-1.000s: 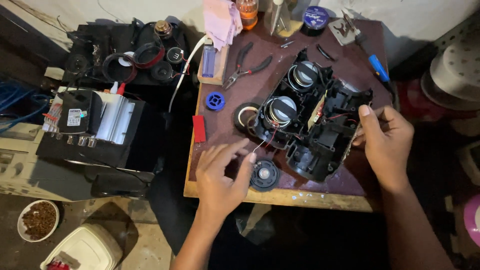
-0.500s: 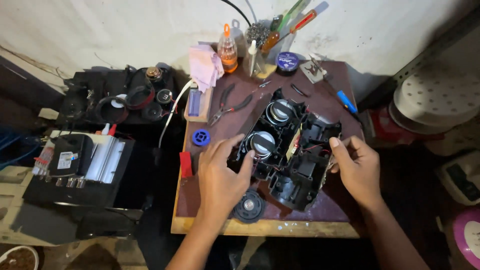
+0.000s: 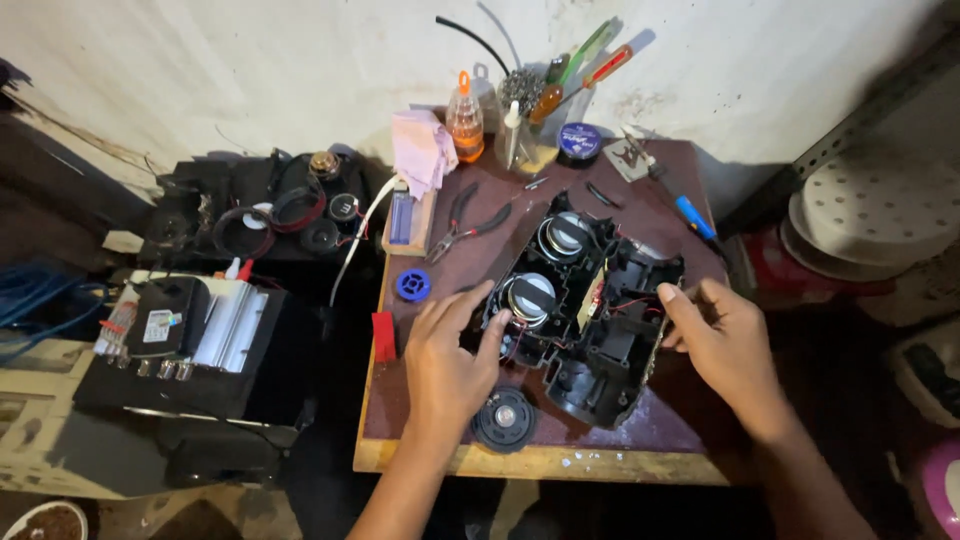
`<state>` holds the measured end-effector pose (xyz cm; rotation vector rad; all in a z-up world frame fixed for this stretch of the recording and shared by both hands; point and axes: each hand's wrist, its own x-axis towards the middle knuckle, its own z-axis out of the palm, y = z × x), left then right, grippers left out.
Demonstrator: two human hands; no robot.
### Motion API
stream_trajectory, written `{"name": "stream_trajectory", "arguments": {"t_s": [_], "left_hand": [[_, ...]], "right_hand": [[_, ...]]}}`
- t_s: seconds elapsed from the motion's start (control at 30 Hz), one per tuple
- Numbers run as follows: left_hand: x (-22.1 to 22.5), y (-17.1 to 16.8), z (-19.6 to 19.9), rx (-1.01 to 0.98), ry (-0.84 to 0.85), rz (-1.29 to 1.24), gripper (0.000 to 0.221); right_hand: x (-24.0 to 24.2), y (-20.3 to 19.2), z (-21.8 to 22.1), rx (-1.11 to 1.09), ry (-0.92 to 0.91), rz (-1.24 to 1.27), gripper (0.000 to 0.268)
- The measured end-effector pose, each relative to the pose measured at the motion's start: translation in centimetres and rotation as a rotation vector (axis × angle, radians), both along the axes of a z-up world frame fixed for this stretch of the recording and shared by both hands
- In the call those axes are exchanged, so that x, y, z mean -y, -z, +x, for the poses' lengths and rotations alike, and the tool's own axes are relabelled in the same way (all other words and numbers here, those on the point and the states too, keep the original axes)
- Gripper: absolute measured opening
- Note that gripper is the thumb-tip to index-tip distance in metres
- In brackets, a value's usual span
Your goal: Disassembling a portable speaker to access and remove internal components like drivers and circuit boards.
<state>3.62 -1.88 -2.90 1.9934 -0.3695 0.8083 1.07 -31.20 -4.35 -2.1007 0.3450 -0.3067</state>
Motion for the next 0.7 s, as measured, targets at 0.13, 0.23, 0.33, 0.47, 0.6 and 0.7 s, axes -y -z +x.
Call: {"name": "stream_trajectory", "arguments": {"t_s": [0.13,0.23,0.33,0.47,0.6,0.7], "left_hand": [[0.0,0.3,0.0,0.016,-0.010,0.013,0.029],[-0.2,0.3,-0.2,0.026,-0.013,0.010,0.029],[-0.4,0.7,-0.4,-0.083,0.035,0.086,0.034],[-0.4,0.7,-0.2,-0.001,0.024,0.020,0.031],[-0.4,0.5,-0.2,0.049,-0.004,-0.017,0.029],[-0.5,0.9,-0.1,0.068,-0.007,-0.009,0.027]], "right_hand": [[0.0,-3.9,0.0,-0.029,0.077,-0.287,0.027],[-0.6,-6.0,1.2,0.150,0.068,-0.524,0.028],[-2.0,-8.0,3.2,0.123,-0.084,-0.608,0.030],[-4.9,-9.4,7.2,0.264,-0.291,-0.689,0.028],[-8.1,-10.7,11.7,0.264,-0.420,-0.672,0.019],[-10.3,-9.2,13.9,0.222,-0.574,-0.820,0.018]]}}
